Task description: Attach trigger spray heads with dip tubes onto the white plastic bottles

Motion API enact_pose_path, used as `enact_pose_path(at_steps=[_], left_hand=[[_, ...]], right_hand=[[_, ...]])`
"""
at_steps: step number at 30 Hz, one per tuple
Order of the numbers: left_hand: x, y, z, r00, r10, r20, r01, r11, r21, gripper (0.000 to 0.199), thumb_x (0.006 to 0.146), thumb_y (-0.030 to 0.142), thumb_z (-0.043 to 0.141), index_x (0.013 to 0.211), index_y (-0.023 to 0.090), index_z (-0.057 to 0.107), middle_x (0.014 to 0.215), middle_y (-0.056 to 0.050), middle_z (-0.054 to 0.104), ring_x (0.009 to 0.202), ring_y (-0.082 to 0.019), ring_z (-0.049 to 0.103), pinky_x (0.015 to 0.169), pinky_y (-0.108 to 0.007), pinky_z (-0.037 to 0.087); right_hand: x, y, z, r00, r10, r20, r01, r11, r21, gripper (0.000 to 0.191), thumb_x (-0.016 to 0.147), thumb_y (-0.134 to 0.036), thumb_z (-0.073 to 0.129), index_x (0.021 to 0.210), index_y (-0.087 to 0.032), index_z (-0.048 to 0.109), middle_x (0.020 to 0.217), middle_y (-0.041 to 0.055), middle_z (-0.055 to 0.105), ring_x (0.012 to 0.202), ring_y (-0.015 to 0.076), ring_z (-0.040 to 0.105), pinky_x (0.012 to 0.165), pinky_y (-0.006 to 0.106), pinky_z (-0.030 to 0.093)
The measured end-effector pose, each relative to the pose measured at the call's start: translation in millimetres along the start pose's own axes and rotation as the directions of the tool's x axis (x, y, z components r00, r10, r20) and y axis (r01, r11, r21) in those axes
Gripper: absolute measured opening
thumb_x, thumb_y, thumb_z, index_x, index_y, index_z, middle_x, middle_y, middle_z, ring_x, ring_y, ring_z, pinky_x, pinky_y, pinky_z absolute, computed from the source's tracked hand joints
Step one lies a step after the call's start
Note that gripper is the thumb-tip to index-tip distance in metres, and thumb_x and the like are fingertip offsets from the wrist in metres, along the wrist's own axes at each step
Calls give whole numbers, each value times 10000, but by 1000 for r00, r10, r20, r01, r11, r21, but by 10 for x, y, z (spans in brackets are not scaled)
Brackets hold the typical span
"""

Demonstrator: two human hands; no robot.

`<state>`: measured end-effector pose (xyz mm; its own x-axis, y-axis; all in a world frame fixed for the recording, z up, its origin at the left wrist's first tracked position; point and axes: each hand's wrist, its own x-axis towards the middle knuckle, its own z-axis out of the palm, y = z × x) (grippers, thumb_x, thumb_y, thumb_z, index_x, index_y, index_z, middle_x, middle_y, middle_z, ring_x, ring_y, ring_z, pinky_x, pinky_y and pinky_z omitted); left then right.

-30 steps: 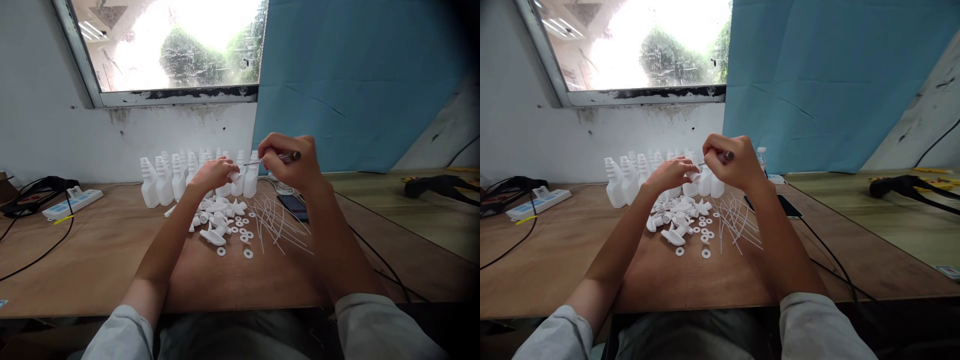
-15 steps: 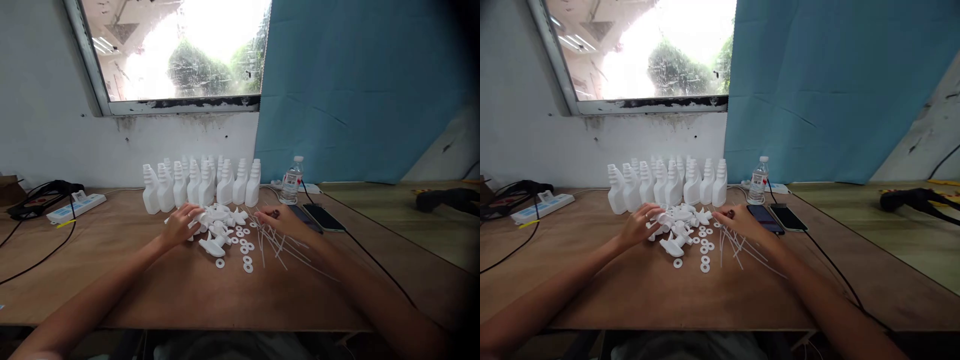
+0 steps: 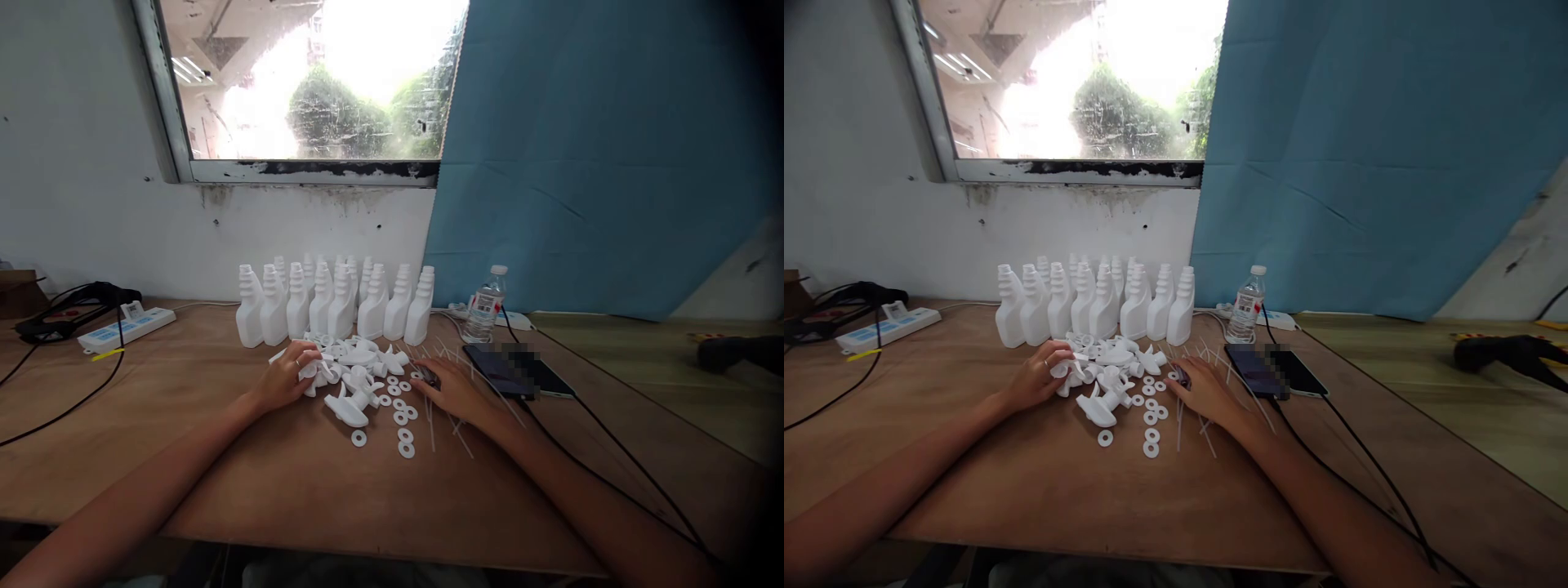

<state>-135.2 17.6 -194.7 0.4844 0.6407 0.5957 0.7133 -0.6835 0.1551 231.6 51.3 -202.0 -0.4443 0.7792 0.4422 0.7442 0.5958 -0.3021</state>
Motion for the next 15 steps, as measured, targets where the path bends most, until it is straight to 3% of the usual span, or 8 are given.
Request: enact_pose_path(at_steps=[10,15], left_hand=[[20,76,40,991,-84,100,97,987,-131,322,856,286,551,1170,243,496,1236,-86,535,1133,-235,566,985,-404,487],[11,78,40,989,-91,117,111,977,-180,377,857,364,572,1199,231,483,1261,-103,527,1159,-256,556,994,-414,477]], right_hand=[[-5,171,61,994,17,111,-12,999,-49,398,897,-444,490,1145,-184,660,1037,118,605,1005,265,579,910,416,463],[3,206,61,994,14,113,-9,999,-42,387,906,-460,475,1114,-205,679,1104,112,577,1047,256,566,942,399,451]])
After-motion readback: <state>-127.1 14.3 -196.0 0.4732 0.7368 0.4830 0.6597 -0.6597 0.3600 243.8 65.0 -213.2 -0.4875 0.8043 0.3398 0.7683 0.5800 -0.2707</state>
